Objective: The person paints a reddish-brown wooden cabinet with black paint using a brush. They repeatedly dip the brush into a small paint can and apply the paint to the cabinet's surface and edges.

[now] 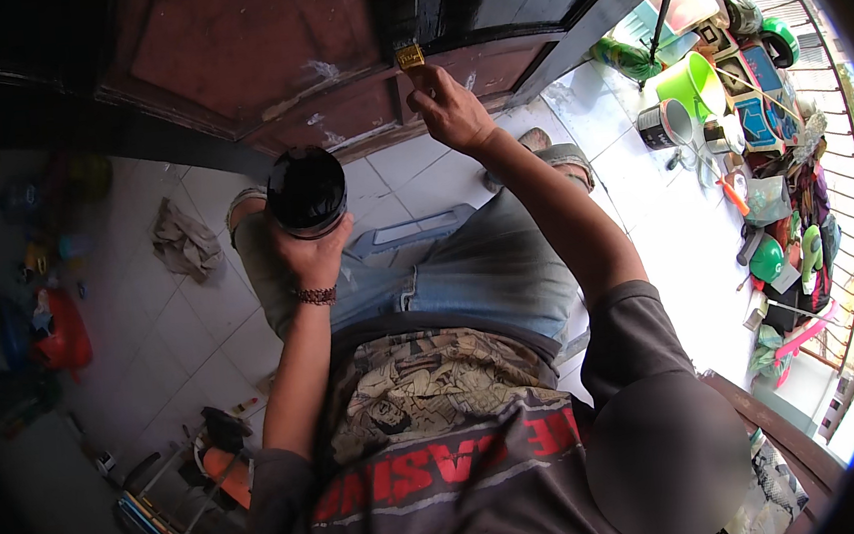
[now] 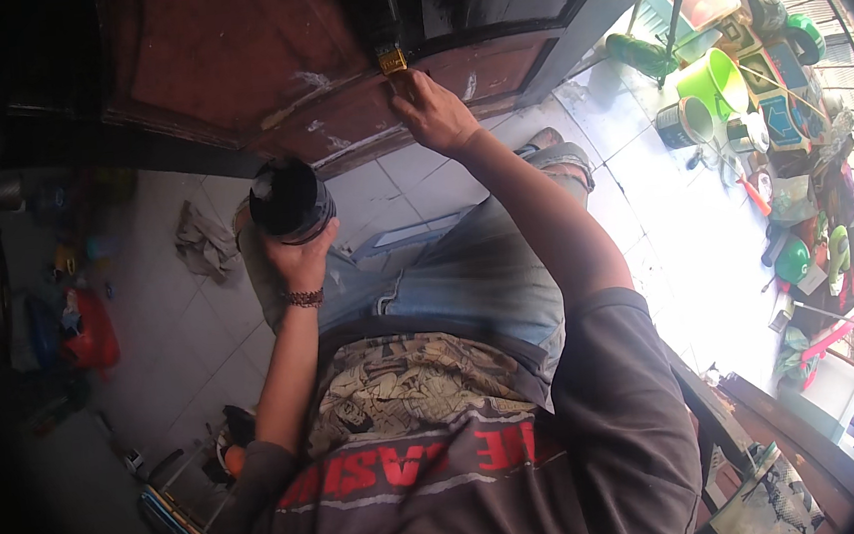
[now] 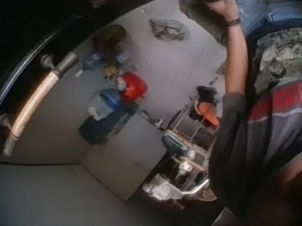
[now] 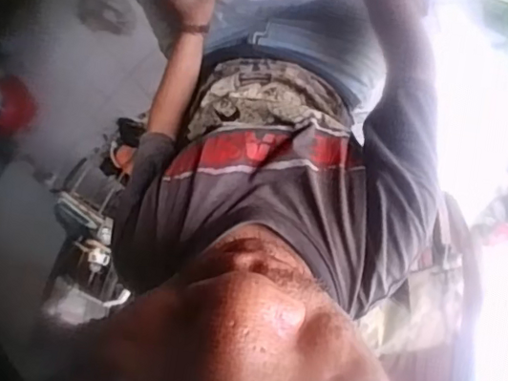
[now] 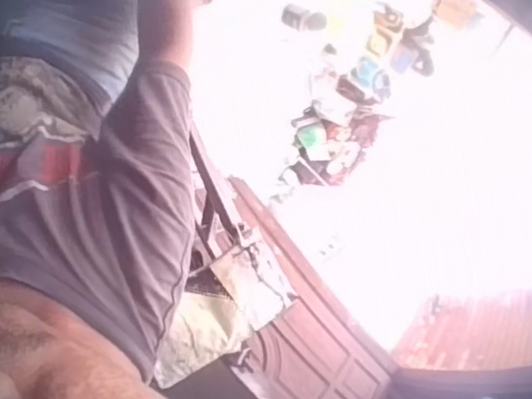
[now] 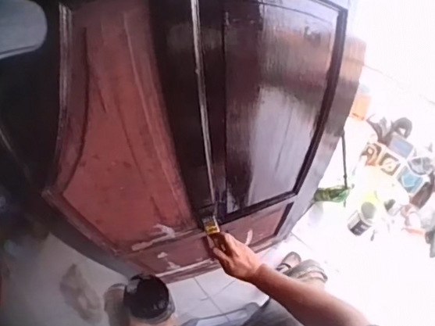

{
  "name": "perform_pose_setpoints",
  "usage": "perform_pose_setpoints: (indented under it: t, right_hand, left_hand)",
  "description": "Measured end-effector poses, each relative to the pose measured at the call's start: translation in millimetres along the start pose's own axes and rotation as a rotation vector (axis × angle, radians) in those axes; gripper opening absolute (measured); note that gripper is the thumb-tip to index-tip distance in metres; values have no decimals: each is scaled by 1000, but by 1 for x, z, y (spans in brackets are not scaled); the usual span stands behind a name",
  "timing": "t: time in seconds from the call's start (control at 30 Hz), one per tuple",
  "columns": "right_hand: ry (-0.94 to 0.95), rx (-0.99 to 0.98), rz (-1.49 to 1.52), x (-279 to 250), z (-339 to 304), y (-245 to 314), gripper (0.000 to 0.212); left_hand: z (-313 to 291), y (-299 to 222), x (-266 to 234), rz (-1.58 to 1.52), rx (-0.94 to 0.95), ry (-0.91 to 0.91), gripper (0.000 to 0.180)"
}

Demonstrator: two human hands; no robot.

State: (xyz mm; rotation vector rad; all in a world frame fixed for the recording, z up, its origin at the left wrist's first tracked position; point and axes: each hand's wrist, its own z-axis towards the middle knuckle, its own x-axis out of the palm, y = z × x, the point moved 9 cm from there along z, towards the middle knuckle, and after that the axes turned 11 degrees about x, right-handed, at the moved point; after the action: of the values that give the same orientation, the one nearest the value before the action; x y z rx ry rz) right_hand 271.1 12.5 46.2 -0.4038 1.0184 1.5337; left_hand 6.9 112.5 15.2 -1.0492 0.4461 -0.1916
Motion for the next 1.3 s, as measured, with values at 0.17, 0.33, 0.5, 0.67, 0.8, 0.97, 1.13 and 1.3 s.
perform_pose_setpoints:
  t: [0.17,0.33,0.5,0.67,0.8,0.97,1.13,1.3]
  right_hand:
    - [264,104,-16,32,-35,-17,20]
    - [408,218,-9,18,-16,-3,19]
    - [162,36,39,-41,44,13,26]
    - [-403,-190,-49,-132,46,81,26]
    - [-204,-56,-24,-64,34,42,27]
    - [161,89,-52,29,-30,-12,22]
    - [82,20,14,-3,-33,26,23]
    - [101,72,-52,19,-24,1,25]
  left_hand:
    - [-1,-4,1,-40,-3,2,89]
    - [0,-8,4,-26,-52,26,89]
    - [-5,4,5,-112,-53,8,89]
    - [-4,1,-1,-89,-10,-26,89]
    - [1,-8,-1,-47,21,-6,87]
    - [0,-12,5,-92,-60,40,92]
    - [-1,-10,-2,-75,-15,-11,83]
    - [1,-14,7,-90,-44,14,85]
